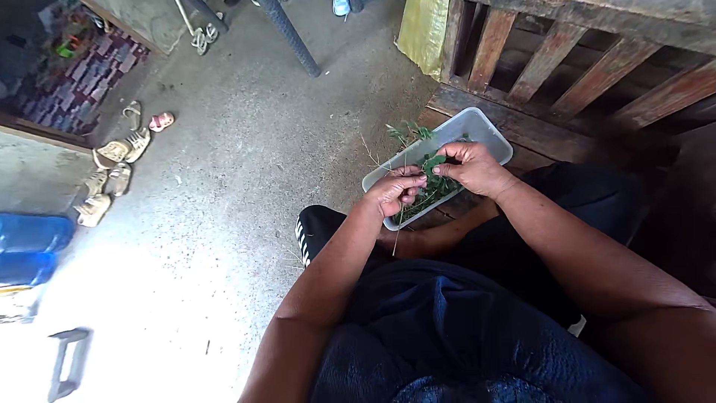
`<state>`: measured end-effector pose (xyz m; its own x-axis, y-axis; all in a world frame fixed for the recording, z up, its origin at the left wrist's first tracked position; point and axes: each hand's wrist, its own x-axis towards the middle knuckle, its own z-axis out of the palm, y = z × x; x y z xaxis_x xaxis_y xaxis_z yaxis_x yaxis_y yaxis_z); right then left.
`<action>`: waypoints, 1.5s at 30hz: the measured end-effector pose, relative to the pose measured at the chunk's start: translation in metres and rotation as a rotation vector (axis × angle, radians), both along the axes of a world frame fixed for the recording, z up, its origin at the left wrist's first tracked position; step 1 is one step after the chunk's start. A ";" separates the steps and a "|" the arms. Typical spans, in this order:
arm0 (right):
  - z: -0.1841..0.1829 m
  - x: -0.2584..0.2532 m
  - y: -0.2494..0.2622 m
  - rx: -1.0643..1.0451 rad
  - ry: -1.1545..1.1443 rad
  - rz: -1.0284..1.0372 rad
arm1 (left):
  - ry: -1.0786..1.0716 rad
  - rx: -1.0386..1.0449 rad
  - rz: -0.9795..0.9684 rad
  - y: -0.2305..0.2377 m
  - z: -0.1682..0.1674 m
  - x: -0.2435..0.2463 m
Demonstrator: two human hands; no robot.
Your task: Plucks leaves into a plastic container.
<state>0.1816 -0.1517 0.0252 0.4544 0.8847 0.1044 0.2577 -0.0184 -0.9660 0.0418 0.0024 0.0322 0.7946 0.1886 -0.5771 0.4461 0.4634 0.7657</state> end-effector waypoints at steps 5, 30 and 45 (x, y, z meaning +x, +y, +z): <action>-0.005 0.007 0.002 -0.014 0.029 -0.111 | -0.096 0.078 0.142 -0.011 -0.003 -0.003; -0.001 -0.007 0.003 -0.105 0.040 -0.052 | -0.162 0.414 0.251 -0.038 -0.012 -0.010; 0.005 0.001 0.000 -0.259 -0.017 0.061 | -0.288 0.728 0.086 -0.036 -0.025 -0.015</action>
<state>0.1831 -0.1519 0.0302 0.3992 0.9088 -0.1215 0.2826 -0.2481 -0.9266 0.0266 -0.0333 0.0076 0.8594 0.5079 -0.0582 0.1694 -0.1755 0.9698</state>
